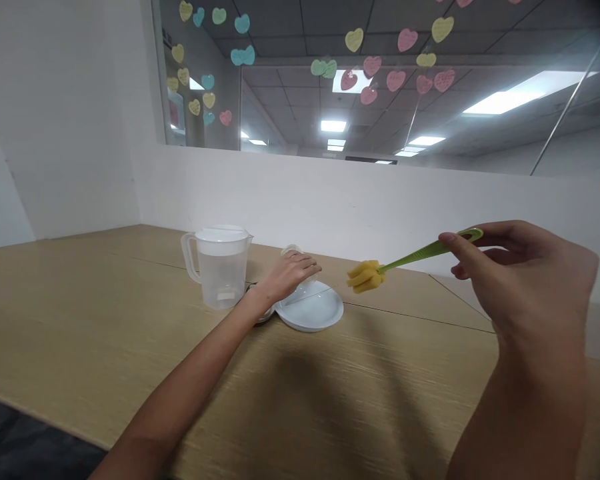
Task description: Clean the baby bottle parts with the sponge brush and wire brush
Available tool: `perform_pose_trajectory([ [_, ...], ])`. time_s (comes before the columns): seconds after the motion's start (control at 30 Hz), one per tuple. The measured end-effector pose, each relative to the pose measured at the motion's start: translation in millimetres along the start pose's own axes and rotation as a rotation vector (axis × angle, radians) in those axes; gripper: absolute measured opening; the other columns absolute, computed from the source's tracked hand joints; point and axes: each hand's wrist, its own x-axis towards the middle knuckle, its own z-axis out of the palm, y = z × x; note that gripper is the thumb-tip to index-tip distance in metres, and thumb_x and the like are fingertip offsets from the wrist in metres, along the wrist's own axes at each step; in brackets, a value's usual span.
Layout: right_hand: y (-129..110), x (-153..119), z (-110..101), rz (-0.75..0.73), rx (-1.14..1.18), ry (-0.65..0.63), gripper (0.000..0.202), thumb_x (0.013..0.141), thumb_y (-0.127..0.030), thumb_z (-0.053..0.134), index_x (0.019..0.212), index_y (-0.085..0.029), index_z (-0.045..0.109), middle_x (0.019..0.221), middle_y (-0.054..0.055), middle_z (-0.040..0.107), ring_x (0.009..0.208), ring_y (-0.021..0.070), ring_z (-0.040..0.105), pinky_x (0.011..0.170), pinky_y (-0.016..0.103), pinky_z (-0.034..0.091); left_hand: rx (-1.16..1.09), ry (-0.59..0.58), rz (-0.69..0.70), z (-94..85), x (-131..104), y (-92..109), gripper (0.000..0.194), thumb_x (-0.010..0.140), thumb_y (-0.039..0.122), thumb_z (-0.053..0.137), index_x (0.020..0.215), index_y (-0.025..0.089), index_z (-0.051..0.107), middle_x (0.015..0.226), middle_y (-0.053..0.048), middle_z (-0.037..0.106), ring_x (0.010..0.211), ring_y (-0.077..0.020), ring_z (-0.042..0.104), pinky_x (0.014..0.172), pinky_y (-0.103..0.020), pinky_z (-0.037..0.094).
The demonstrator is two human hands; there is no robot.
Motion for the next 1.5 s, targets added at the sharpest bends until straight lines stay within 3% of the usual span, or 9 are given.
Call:
perform_pose_trajectory([
  [0.13, -1.6, 0.8, 0.3, 0.021, -0.021, -0.024, 0.018, 0.061, -0.040, 0.068, 0.069, -0.025, 0.063, 0.060, -0.001, 0.061, 0.048, 0.0182, 0.059, 0.042, 0.029, 0.046, -0.070, -0.018, -0.099, -4.0, -1.9, 1.0, 0.039, 0.076, 0.007, 0.051, 0.113, 0.019, 0.051, 0.112, -0.005, 0.059, 0.102, -0.0185, 0.053, 0.086, -0.032, 0.037],
  [0.3, 1.0, 3.8, 4.8, 0.057, -0.061, -0.070, 0.019, 0.061, -0.040, 0.068, 0.068, -0.024, 0.062, 0.059, -0.001, 0.061, 0.048, 0.0189, 0.059, 0.040, 0.027, 0.042, -0.230, 0.019, -0.311, -11.3, -4.1, 1.3, 0.058, 0.073, 0.034, 0.062, 0.126, 0.020, 0.041, 0.117, -0.006, 0.058, 0.103, -0.0218, 0.054, 0.086, -0.034, 0.040],
  [0.47, 12.5, 10.8, 10.5, 0.061, -0.181, -0.256, 0.018, 0.066, -0.039, 0.064, 0.070, -0.021, 0.062, 0.064, 0.001, 0.063, 0.051, 0.0171, 0.060, 0.050, 0.029, 0.044, -0.460, 0.128, -0.474, -22.7, -1.4, 4.8, 0.065, 0.071, 0.046, 0.060, 0.127, 0.019, 0.042, 0.121, -0.005, 0.055, 0.107, -0.0207, 0.053, 0.089, -0.031, 0.041],
  [0.6, 27.1, 15.3, 18.5, 0.020, -0.311, -0.393, 0.020, 0.066, -0.039, 0.063, 0.069, -0.019, 0.062, 0.067, 0.002, 0.064, 0.046, 0.0151, 0.054, 0.046, 0.028, 0.038, -0.651, 0.147, -0.548, -37.3, 2.7, 12.7, 0.065, 0.068, 0.045, 0.063, 0.126, 0.020, 0.044, 0.125, -0.004, 0.052, 0.112, -0.0200, 0.049, 0.095, -0.029, 0.038],
  [0.83, 63.5, 16.1, 54.3, 0.072, -0.409, -0.754, 0.020, 0.071, -0.034, 0.057, 0.064, -0.017, 0.060, 0.048, 0.001, 0.056, 0.045, 0.0141, 0.053, 0.044, 0.024, 0.037, -0.898, 0.054, -0.428, -57.8, 3.5, 27.8, 0.057, 0.073, 0.039, 0.059, 0.125, 0.020, 0.046, 0.126, -0.006, 0.050, 0.114, -0.0205, 0.046, 0.096, -0.031, 0.036],
  [1.03, 99.8, 16.5, 86.7, 0.154, -0.527, -0.931, 0.017, 0.073, -0.028, 0.055, 0.062, -0.015, 0.058, 0.047, 0.003, 0.058, 0.044, 0.0137, 0.056, 0.047, 0.023, 0.040, -0.985, -0.222, -0.302, -58.0, 4.1, 46.2, 0.066, 0.069, 0.042, 0.063, 0.128, 0.024, 0.041, 0.125, -0.005, 0.051, 0.111, -0.0214, 0.048, 0.089, -0.030, 0.039],
  [1.23, 130.0, 12.2, 109.9, 0.191, -0.569, -0.921, 0.018, 0.072, -0.028, 0.055, 0.064, -0.013, 0.060, 0.048, 0.005, 0.059, 0.043, 0.0151, 0.057, 0.047, 0.024, 0.041, -0.937, -0.508, -0.187, -39.5, 5.2, 60.1, 0.087, 0.061, 0.047, 0.067, 0.135, 0.025, 0.028, 0.118, -0.008, 0.053, 0.105, -0.0247, 0.050, 0.082, -0.030, 0.039],
  [1.37, 150.9, 2.1, 128.7, 0.252, -0.593, -0.882, 0.020, 0.072, -0.028, 0.056, 0.080, -0.011, 0.063, 0.058, 0.008, 0.064, 0.049, 0.0170, 0.060, 0.048, 0.025, 0.042, -0.925, -0.547, -0.122, -25.7, 3.4, 61.3, 0.093, 0.058, 0.043, 0.071, 0.136, 0.025, 0.024, 0.118, -0.008, 0.051, 0.103, -0.0234, 0.050, 0.084, -0.029, 0.037],
  [1.5, 175.5, -13.7, 145.0, 0.324, -0.559, -0.880, 0.037, 0.072, -0.025, 0.056, 0.106, -0.010, 0.057, 0.072, 0.010, 0.067, 0.052, 0.0159, 0.062, 0.051, 0.023, 0.045, -0.944, -0.575, -0.083, -18.8, 1.6, 60.8, 0.094, 0.058, 0.045, 0.071, 0.136, 0.026, 0.022, 0.117, -0.006, 0.050, 0.103, -0.0220, 0.050, 0.084, -0.029, 0.037],
])
